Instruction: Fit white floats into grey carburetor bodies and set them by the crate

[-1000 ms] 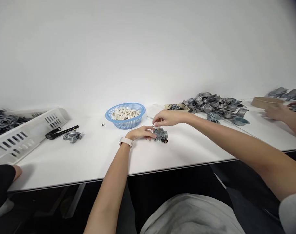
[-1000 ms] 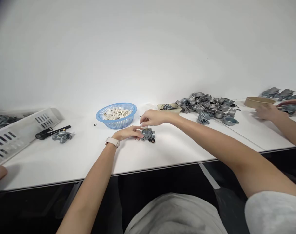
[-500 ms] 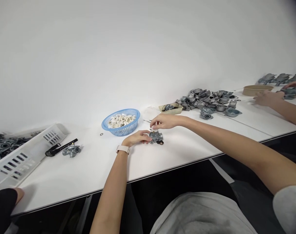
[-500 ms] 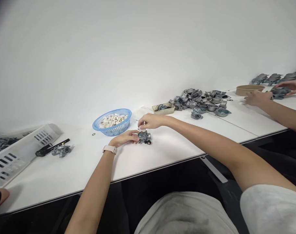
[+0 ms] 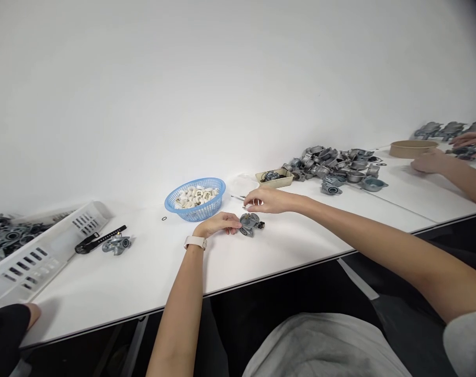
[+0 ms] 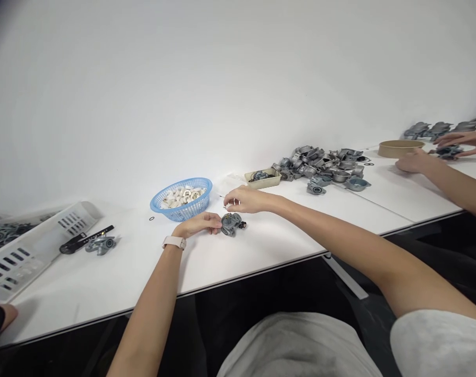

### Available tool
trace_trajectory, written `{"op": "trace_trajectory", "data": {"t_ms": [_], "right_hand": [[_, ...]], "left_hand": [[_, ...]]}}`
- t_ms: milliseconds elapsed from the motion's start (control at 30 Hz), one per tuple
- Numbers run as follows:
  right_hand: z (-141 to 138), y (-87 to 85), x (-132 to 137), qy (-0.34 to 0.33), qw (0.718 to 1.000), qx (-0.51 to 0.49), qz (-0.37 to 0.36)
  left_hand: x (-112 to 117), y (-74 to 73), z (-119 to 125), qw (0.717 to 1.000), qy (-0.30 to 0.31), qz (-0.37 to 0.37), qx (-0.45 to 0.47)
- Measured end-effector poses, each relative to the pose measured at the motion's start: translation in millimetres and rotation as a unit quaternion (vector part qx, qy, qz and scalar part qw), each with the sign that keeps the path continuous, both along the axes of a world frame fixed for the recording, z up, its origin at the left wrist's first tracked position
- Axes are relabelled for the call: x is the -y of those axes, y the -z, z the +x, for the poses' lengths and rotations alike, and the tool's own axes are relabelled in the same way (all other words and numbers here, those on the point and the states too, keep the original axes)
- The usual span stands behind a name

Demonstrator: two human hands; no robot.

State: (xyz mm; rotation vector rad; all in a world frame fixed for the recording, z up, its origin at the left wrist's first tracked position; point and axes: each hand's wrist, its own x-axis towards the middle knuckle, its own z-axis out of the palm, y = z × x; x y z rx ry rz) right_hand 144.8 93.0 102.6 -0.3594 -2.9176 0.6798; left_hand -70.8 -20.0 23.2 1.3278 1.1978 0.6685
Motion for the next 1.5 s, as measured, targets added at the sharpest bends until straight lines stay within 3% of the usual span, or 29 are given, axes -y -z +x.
{"op": "trace_trajectory", "data": {"t_ms": [267,433,600,733,800,900,1100,1267,1500], "right_hand": [[10.4,16.3,-9.1,0.075,0.986,-0.032,-0.147],[13.6,32.0,-5.9,0.117,0.944,-0.093,-0.294],[10.3,37.9,8.1,0.159,0.899,-0.174,-0.368],[3.7,41.6,14.6,0.184,0.874,-0.206,-0.4],[0.1,44.1,13.7,0.181,0.868,-0.207,-0.413],[-4.7,47.0,4.5,0.187,0.881,-0.213,-0.38],[-9.3,48.8,-40.1,0.253,0.94,-0.165,-0.157],[-20.3,55.6,-69.9,0.267,0.951,-0.127,-0.088],[-47.5,69.1,-78.5,0.24,0.97,-0.029,0.007]], "left_hand": [[2.7,-3.1,-0.4,0.999,-0.018,0.031,-0.034],[-3.4,-4.0,5.4,0.987,-0.106,0.106,-0.053],[-7.7,-5.9,28.4,0.943,-0.214,0.236,-0.101],[-5.9,-6.1,46.0,0.879,-0.252,0.349,-0.204],[-4.8,-7.6,48.7,0.868,-0.261,0.358,-0.224],[-1.9,-11.5,47.0,0.871,-0.249,0.339,-0.252],[4.0,-12.4,46.1,0.867,-0.183,0.306,-0.348],[4.5,-9.6,50.2,0.862,-0.164,0.305,-0.37],[3.5,-5.9,51.9,0.856,-0.175,0.312,-0.373]]}}
